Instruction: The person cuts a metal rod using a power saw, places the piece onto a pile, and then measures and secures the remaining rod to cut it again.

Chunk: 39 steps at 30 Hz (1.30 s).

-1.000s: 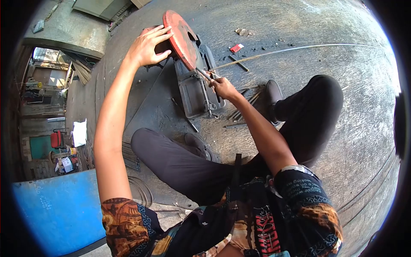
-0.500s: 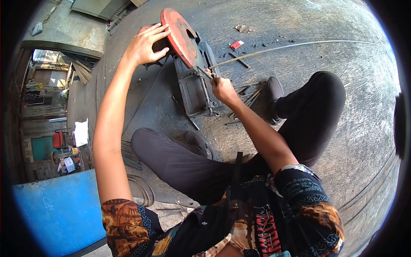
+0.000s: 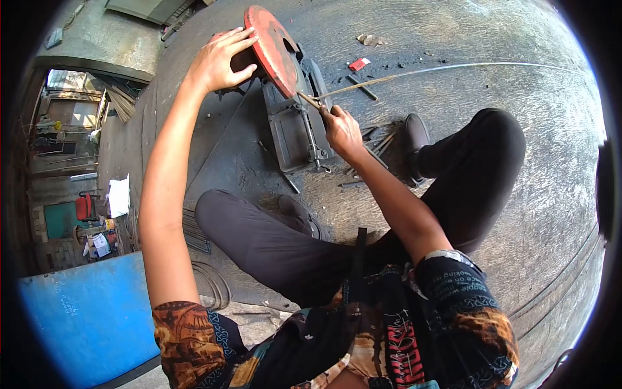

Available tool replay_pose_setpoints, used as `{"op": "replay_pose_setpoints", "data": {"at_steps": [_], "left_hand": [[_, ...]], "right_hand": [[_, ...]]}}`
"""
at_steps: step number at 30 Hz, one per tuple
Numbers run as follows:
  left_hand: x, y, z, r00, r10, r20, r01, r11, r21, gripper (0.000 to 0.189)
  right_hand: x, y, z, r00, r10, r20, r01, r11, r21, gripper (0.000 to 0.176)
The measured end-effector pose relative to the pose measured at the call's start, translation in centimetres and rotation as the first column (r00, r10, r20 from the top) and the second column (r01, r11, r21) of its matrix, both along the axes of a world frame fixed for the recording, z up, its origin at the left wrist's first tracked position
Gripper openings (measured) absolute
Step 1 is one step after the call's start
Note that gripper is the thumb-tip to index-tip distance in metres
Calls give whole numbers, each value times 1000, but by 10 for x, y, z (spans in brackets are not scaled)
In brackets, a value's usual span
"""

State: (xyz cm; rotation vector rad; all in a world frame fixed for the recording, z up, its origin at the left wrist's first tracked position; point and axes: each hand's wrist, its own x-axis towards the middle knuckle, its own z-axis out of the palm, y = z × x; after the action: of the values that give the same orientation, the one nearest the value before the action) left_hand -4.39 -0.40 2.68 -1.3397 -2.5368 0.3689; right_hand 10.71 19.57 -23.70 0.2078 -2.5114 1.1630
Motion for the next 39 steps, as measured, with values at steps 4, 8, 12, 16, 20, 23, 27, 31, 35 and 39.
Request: {"op": "replay_pose_setpoints", "data": {"at_steps": [4,8,12,16,20,23,27,31,35,39], "left_hand": [[0,0,0,1000,4,-4,-4,1000,4,60],[-2,-1,-1,1000,2,-12,-2,1000,13,61],[-2,-1,-1,1000,25,-4,-25,998,52,59],[-2,-1,-2,999,23,-29,-21,998,61,57],[-4,-4,-4,998,48,-27,-46,996,76,53],[-4,-3,-6,998,65,-11,-63,989,130,52],[-3,-4,-8,997,80,0,-79,976,201,51],[-3,-4,-9,993,120,-12,-115,971,211,52],[-5,-4,-8,992,122,-7,-117,963,241,52],[-5,-3,-8,992,122,14,-121,948,293,51]], "right_hand": [[2,1,-4,999,5,-47,-3,999,46,34],[-1,0,-1,999,35,18,-35,998,-44,32],[-13,-6,-12,989,113,-97,-139,930,-341,25],[-21,-2,-13,706,481,520,90,667,-740,29],[-17,4,-12,565,675,475,217,433,-875,29],[-28,11,-23,509,758,408,156,385,-910,32],[-30,19,-12,810,262,525,-73,933,-353,39],[-64,35,2,814,21,581,-74,995,66,37],[-99,47,10,932,41,361,-149,949,278,32],[-124,54,10,966,145,213,-219,898,381,30]]}}
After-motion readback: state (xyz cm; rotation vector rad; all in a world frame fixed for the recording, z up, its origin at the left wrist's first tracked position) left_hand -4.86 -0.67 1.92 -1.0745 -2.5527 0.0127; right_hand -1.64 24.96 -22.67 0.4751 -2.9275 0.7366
